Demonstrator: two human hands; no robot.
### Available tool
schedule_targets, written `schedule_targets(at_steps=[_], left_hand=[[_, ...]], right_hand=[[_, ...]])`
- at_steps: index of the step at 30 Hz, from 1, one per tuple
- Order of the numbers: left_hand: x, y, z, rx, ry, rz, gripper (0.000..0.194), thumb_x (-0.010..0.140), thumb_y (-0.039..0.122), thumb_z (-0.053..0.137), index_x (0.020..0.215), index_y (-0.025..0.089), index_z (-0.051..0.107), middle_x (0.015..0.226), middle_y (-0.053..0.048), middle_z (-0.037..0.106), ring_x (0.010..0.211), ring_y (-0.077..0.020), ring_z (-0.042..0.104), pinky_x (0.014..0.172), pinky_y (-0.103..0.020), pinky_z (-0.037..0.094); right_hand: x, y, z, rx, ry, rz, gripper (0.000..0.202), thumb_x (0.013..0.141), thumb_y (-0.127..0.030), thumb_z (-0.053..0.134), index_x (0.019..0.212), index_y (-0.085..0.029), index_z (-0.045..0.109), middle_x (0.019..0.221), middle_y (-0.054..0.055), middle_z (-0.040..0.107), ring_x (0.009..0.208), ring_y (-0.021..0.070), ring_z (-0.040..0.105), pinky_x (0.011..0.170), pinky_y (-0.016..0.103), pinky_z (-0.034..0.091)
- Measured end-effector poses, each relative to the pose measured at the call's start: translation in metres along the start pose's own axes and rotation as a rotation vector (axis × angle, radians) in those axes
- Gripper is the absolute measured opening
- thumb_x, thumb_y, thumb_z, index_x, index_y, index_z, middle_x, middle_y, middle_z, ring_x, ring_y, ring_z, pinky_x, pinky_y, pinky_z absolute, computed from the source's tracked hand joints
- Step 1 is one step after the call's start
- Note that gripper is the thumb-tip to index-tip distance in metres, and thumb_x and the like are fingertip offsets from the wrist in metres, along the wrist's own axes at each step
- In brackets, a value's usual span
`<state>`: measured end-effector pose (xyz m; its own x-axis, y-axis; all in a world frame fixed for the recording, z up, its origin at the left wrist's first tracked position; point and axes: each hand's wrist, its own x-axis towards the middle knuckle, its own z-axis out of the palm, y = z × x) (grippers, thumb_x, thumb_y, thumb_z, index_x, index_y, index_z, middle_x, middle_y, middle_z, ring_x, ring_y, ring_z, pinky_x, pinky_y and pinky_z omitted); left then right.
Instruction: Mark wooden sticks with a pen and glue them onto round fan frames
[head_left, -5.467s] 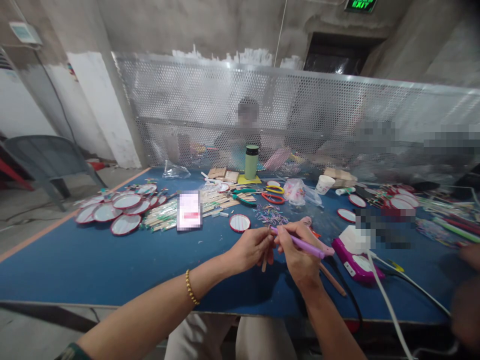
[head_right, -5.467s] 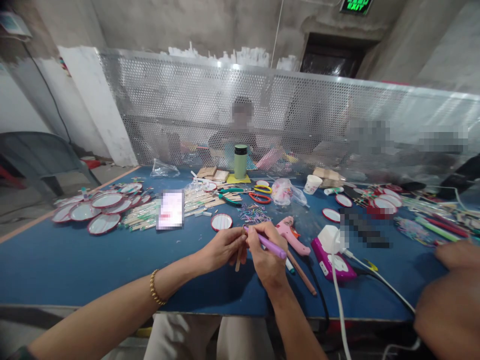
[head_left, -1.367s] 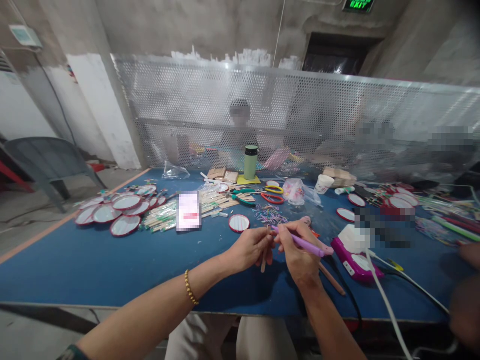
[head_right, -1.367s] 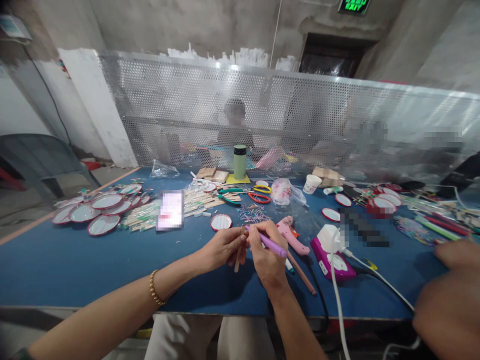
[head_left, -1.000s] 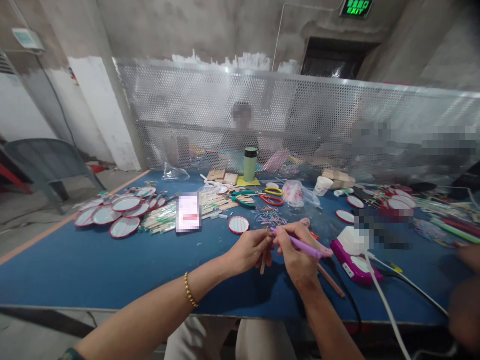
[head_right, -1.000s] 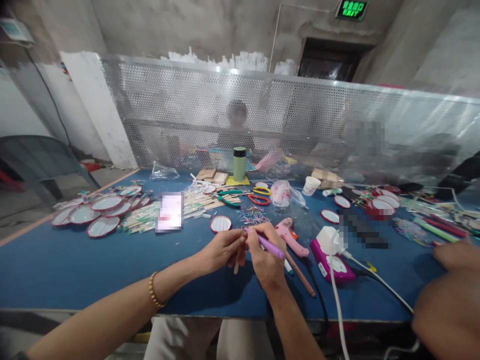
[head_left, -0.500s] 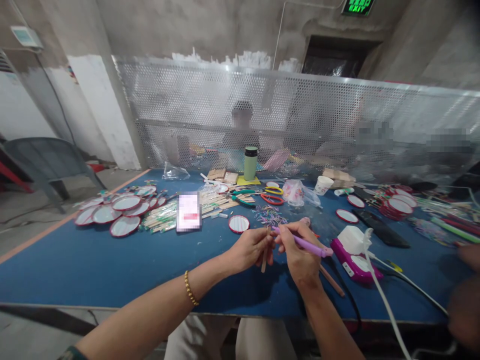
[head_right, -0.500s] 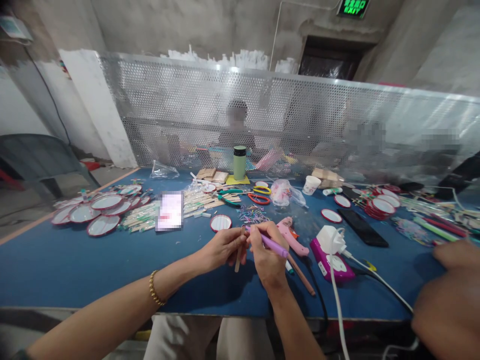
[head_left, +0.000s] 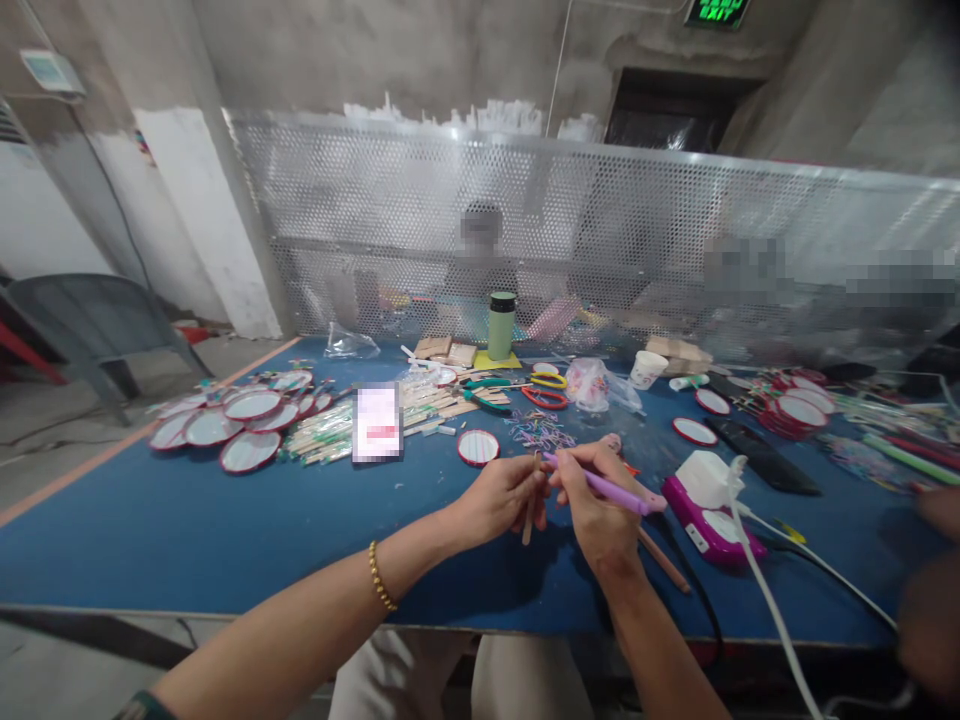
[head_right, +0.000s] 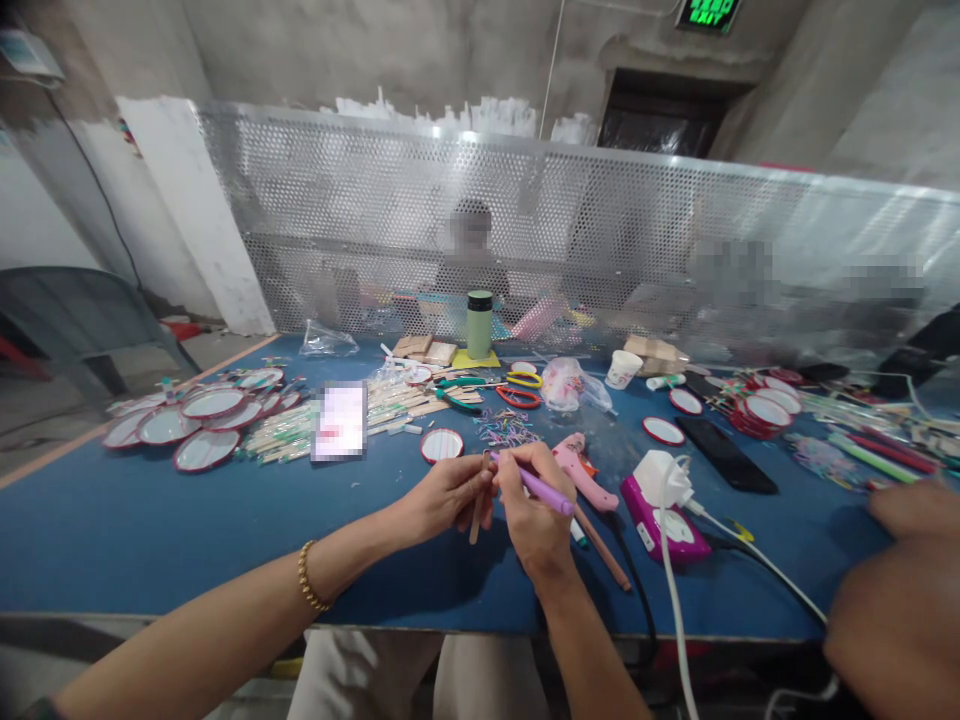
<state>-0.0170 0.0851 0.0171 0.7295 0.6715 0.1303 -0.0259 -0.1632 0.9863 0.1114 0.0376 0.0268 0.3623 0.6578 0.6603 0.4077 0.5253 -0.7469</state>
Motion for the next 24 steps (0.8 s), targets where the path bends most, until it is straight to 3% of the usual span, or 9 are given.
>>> schedule_targets(at_steps=[24], left_hand=[[0.0002,-0.0026,-0.0004,-0.029,-0.005,-0.004,0.062,0.081,0.080,0.045,0.082,0.018,0.050,0.057,0.001,0.058,0.039,-0.0080,0.047,0.039,-0.018,0.035]], right_hand=[[0.0011,-0.0008,0.0006,0.021,0.017,0.021,0.022,0.085,-0.032,0.062,0.067,-0.020,0.060,0.052,-0.004,0.061,0.039,0.0096,0.051,0.039,0.021,0.044]])
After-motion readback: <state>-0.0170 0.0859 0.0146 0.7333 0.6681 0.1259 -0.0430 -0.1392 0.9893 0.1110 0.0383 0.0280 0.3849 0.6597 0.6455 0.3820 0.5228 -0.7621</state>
